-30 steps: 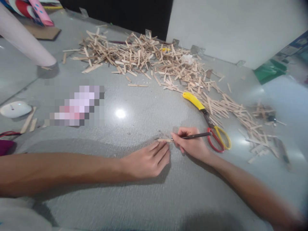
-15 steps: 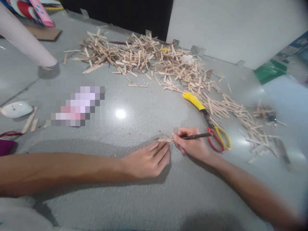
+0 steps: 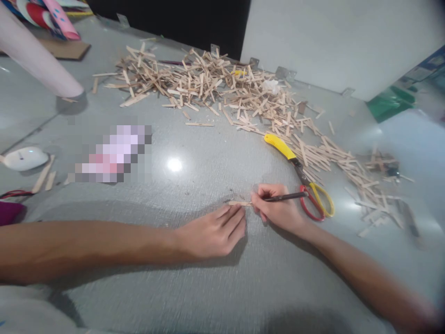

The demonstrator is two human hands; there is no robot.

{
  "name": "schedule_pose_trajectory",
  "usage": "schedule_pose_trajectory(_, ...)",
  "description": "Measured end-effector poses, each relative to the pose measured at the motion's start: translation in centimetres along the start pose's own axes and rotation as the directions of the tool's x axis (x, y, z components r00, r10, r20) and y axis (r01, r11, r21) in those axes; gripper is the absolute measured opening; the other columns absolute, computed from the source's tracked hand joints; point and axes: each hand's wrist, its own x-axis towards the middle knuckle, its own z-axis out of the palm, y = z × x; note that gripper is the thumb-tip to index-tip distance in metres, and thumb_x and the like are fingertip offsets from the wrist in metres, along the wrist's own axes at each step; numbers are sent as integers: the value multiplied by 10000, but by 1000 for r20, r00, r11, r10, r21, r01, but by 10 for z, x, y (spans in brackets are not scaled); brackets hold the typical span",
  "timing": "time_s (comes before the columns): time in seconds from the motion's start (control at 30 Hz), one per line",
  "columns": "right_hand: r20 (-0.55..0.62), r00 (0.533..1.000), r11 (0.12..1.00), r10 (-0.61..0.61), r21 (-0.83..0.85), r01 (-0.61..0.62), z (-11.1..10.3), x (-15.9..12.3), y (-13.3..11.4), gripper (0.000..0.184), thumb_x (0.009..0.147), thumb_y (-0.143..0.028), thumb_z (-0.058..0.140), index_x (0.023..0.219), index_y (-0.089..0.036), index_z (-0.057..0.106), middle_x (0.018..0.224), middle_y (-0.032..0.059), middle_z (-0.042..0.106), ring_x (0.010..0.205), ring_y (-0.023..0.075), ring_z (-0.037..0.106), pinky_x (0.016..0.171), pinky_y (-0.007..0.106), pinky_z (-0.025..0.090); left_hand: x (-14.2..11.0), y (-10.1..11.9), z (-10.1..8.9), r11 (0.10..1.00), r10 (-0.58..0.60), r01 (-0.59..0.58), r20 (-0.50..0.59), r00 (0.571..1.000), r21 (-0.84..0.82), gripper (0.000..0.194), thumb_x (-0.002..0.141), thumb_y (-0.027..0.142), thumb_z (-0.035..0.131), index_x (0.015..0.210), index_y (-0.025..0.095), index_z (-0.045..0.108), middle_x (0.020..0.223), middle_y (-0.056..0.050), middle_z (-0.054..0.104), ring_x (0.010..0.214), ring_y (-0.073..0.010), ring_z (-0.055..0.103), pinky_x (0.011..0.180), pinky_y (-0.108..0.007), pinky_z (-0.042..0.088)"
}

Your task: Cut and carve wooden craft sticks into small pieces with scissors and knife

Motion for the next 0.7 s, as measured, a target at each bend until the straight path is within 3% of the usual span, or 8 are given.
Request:
schedule_pose_trajectory(0.17, -4, 1000, 1000, -12, -7, 12, -1, 1, 0, 427, 989, -333, 668, 589, -228, 561, 422, -49, 561, 346, 85, 497, 428, 224, 395, -2, -1, 0, 1000, 11, -11, 18, 1000, 16, 244, 1042, 192, 702, 1185, 9, 779, 1196, -214, 829, 1134, -315, 805, 1072, -434, 641)
schedule_pose_trajectory(0.33, 37, 999, 999, 32, 30, -33, -3, 1, -1, 418, 1016, -352, 660, 627, -231, 567, 433, -45, 593, 310, 81, 469, 363, 220, 323, -1, -1, 1, 1000, 18, -18, 21, 1000, 20, 257, 1029, 182, 718, 1196, -8, 768, 1201, -230, 821, 1134, -319, 801, 1078, -436, 630)
schedule_pose_trajectory(0.5, 41, 999, 999, -35, 16, 34, -1, 2, 2, 448, 1010, -413, 727, 634, -220, 575, 465, -40, 607, 373, 89, 544, 423, 212, 390, -1, 0, 2, 1000, 17, -17, 15, 1000, 16, 270, 1009, 169, 734, 1200, -20, 760, 1203, -242, 817, 1136, -329, 801, 1079, -440, 633)
schedule_pose_trajectory(0.7, 43, 999, 1000, -6, 20, 5, 1, 5, 5, 489, 1000, -469, 742, 620, -227, 553, 460, -33, 615, 353, 95, 537, 406, 218, 383, 0, -1, 1, 999, 21, -22, 7, 1000, 41, 251, 1012, 168, 709, 1184, -3, 775, 1182, -217, 829, 1112, -321, 807, 1062, -428, 652)
